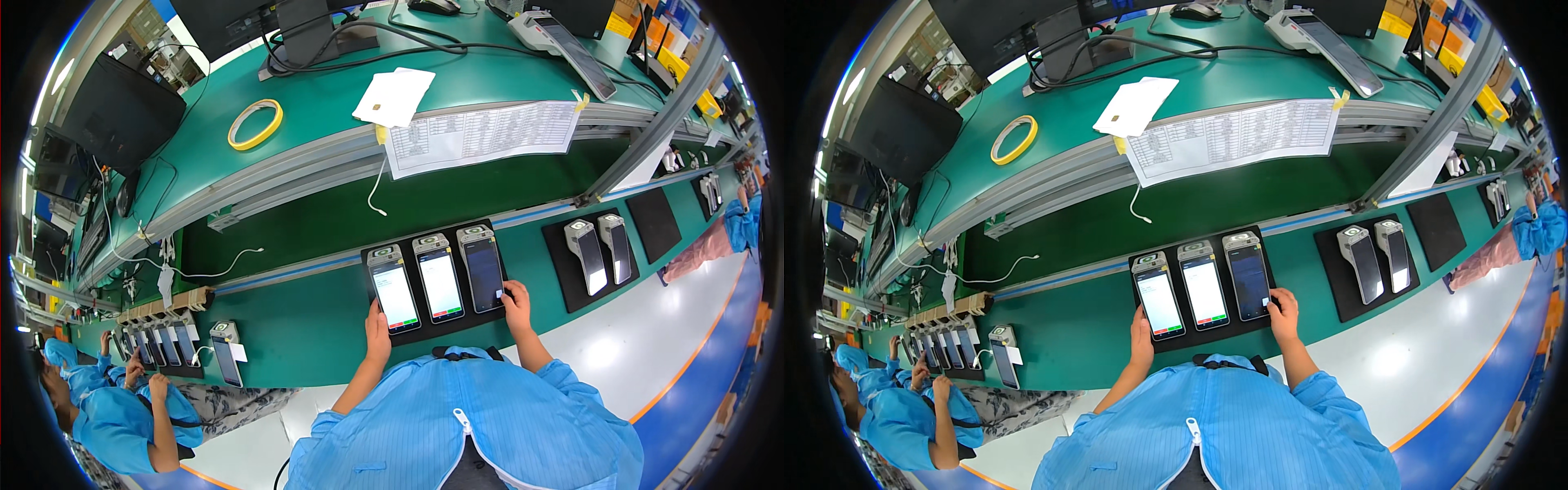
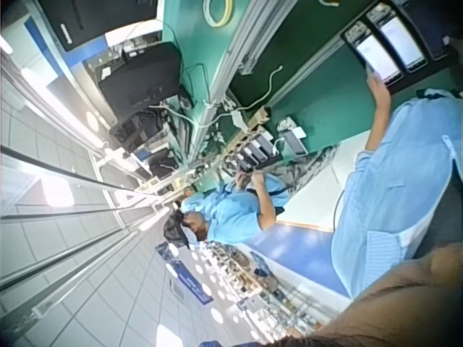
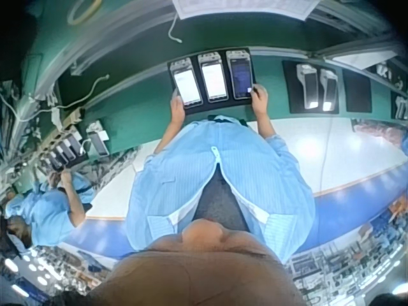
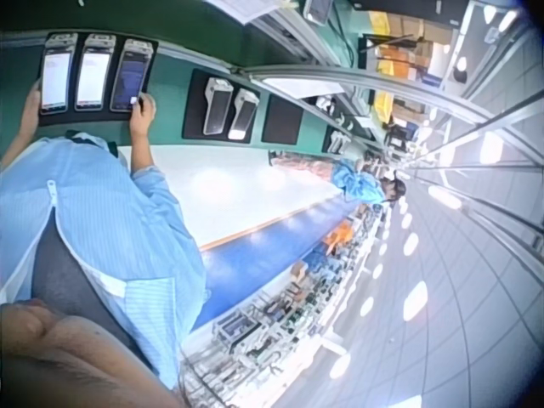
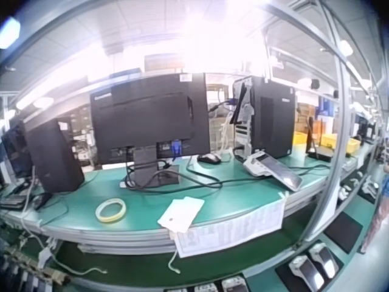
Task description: The person interacts with and tests multiple industrial handheld electronics terminals on a production line by hand.
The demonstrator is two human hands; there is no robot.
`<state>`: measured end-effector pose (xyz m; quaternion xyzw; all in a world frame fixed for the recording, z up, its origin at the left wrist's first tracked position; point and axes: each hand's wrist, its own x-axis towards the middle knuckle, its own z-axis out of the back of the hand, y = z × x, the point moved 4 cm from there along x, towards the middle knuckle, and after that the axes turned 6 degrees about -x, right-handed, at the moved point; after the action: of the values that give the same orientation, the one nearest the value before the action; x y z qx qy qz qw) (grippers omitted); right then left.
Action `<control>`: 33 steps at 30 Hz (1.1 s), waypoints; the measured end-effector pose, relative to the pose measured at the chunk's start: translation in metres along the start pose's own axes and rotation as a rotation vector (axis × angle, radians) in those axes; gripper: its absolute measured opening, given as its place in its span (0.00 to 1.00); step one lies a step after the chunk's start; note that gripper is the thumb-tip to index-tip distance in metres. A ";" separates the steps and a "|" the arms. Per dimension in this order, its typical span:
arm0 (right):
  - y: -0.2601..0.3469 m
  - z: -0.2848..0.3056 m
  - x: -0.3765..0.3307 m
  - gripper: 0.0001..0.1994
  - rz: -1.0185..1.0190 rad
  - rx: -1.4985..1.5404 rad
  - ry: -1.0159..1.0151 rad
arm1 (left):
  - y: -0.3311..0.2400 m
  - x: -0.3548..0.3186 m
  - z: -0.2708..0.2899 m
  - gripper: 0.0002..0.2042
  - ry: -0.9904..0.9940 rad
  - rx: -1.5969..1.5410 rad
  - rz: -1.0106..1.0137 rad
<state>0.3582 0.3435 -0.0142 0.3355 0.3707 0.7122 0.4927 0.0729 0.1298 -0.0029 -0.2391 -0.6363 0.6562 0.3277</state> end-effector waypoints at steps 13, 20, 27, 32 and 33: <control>-0.004 0.000 -0.001 0.14 -0.009 -0.014 -0.013 | -0.015 0.001 -0.003 0.24 0.001 0.041 -0.022; -0.005 0.001 -0.002 0.14 0.003 -0.047 -0.018 | -0.009 0.001 -0.004 0.21 0.011 -0.014 -0.031; -0.005 -0.001 -0.001 0.12 -0.007 -0.059 -0.026 | -0.012 0.002 -0.003 0.21 0.007 -0.042 -0.021; -0.004 -0.002 0.000 0.12 0.001 -0.054 -0.006 | -0.013 0.003 -0.003 0.23 0.022 -0.062 -0.048; -0.004 -0.002 0.000 0.12 0.005 -0.055 -0.003 | -0.014 0.003 -0.003 0.23 0.017 -0.063 -0.053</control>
<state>0.3588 0.3439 -0.0187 0.3240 0.3494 0.7228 0.5006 0.0749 0.1334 0.0112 -0.2379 -0.6600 0.6247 0.3428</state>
